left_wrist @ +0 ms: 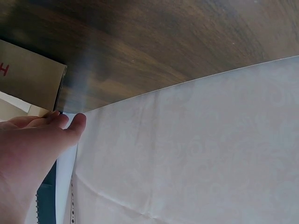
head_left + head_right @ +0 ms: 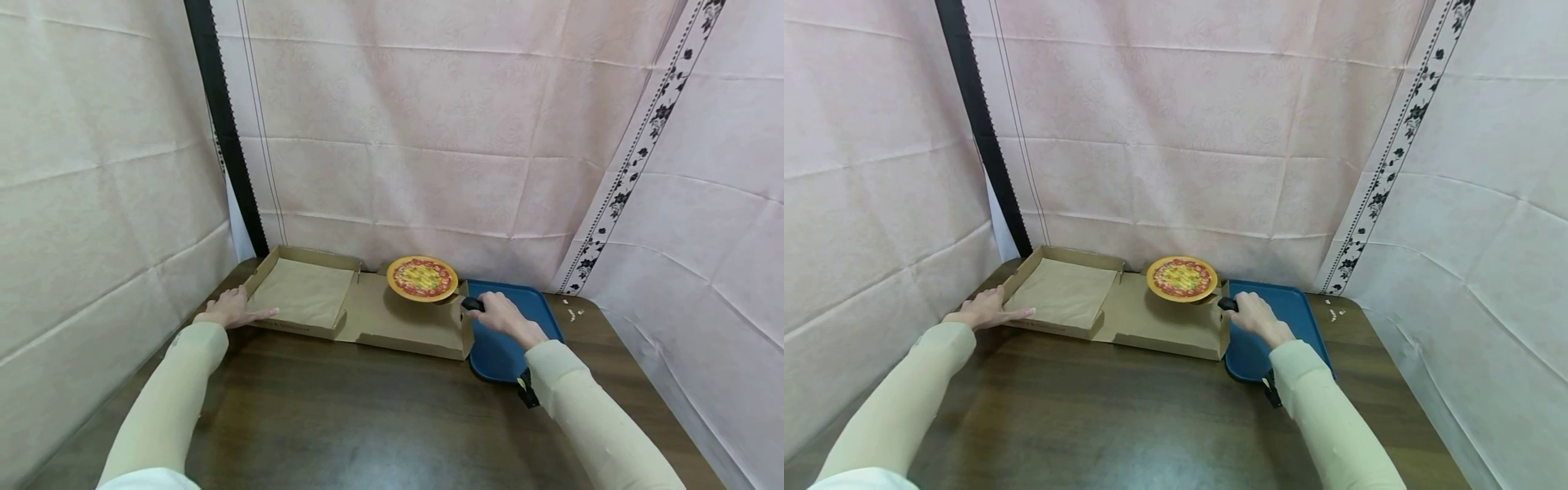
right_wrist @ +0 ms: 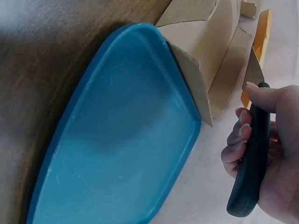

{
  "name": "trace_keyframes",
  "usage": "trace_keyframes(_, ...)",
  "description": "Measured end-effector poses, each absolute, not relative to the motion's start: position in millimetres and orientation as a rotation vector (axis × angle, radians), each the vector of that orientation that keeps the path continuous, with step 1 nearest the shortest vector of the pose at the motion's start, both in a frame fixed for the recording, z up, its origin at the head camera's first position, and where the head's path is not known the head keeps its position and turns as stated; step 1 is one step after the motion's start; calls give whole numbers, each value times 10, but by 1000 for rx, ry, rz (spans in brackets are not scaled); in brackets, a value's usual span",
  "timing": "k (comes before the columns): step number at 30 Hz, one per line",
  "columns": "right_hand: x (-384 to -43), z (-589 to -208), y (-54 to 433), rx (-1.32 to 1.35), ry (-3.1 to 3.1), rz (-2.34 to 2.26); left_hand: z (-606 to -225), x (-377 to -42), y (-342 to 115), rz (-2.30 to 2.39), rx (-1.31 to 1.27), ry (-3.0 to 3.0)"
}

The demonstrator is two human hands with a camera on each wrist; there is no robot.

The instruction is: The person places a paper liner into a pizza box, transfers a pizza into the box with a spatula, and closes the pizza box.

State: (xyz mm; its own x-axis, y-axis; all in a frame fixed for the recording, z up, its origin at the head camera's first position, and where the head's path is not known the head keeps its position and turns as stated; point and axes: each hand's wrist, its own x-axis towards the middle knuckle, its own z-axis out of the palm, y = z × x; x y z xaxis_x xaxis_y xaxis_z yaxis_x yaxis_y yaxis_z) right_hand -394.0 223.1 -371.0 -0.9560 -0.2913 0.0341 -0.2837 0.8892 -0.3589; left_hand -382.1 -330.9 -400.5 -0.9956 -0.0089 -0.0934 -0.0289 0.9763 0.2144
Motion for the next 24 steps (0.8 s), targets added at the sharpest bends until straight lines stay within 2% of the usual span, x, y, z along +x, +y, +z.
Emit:
trace_keyframes(17,-3979,-3650,1932,-606,3046,-597,-4057,-3859,-3357,334,-32,3031)
trace_keyframes(24,-4028,-3641,1810,-563,3017,-582,-4048,-3835,-3333,361,-34,3028)
